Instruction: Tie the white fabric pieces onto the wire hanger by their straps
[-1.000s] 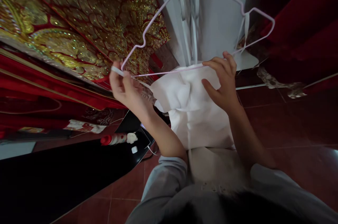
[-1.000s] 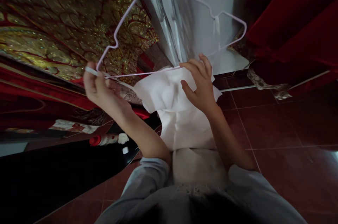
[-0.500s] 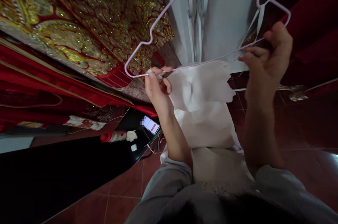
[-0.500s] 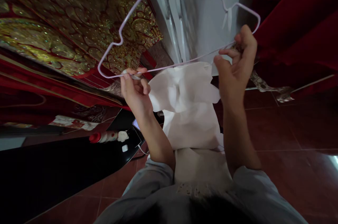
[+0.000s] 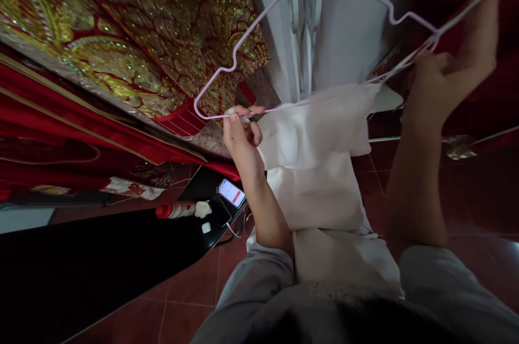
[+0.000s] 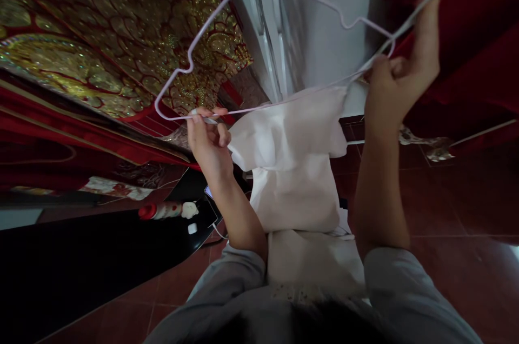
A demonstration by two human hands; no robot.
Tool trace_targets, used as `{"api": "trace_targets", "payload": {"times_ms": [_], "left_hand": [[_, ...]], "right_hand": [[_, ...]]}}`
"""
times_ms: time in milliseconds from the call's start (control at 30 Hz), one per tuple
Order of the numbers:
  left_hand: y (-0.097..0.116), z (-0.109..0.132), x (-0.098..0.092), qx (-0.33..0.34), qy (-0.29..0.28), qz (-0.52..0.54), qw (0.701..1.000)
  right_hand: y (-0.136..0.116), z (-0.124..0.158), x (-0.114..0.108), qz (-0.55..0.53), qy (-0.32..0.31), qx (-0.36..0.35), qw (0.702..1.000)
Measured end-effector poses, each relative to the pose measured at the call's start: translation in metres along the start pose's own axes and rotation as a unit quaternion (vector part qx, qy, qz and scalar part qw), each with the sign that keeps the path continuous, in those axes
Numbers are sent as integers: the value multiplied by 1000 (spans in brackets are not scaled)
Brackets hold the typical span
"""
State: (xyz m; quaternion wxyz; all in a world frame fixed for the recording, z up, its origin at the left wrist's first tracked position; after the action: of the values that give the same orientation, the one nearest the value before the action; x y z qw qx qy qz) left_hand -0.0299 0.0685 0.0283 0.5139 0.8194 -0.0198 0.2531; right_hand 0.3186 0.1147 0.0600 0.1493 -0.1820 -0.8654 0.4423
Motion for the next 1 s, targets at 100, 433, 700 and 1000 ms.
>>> {"api": "trace_targets", "payload": {"times_ms": [100, 433, 700, 1000], "left_hand": [[-1, 2, 0, -2, 1, -1, 1000], [-6, 7, 3, -34, 28, -30, 999], [14, -2, -41, 67, 134, -66, 986], [58, -38, -47, 95, 10, -197, 976]], "right_hand": [[-10, 33, -42, 21, 205, -127, 970], [-33, 50, -1, 41, 33, -142, 988], [-24, 55, 31, 35, -160, -92, 982], [-23, 52, 30, 57, -174, -108, 977]]}}
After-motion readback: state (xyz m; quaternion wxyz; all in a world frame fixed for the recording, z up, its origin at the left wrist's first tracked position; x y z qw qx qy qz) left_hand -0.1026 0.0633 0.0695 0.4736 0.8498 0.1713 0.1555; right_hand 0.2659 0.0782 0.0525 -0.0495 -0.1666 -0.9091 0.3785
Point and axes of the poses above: each hand's wrist, its own z-axis away from the middle knuckle, its own x-axis out of the palm, y = z × x, the point moved 9 cm from there along -z, towards the middle knuckle, and after that the axes turned 2 degrees about -z, right-handed, at the moved point
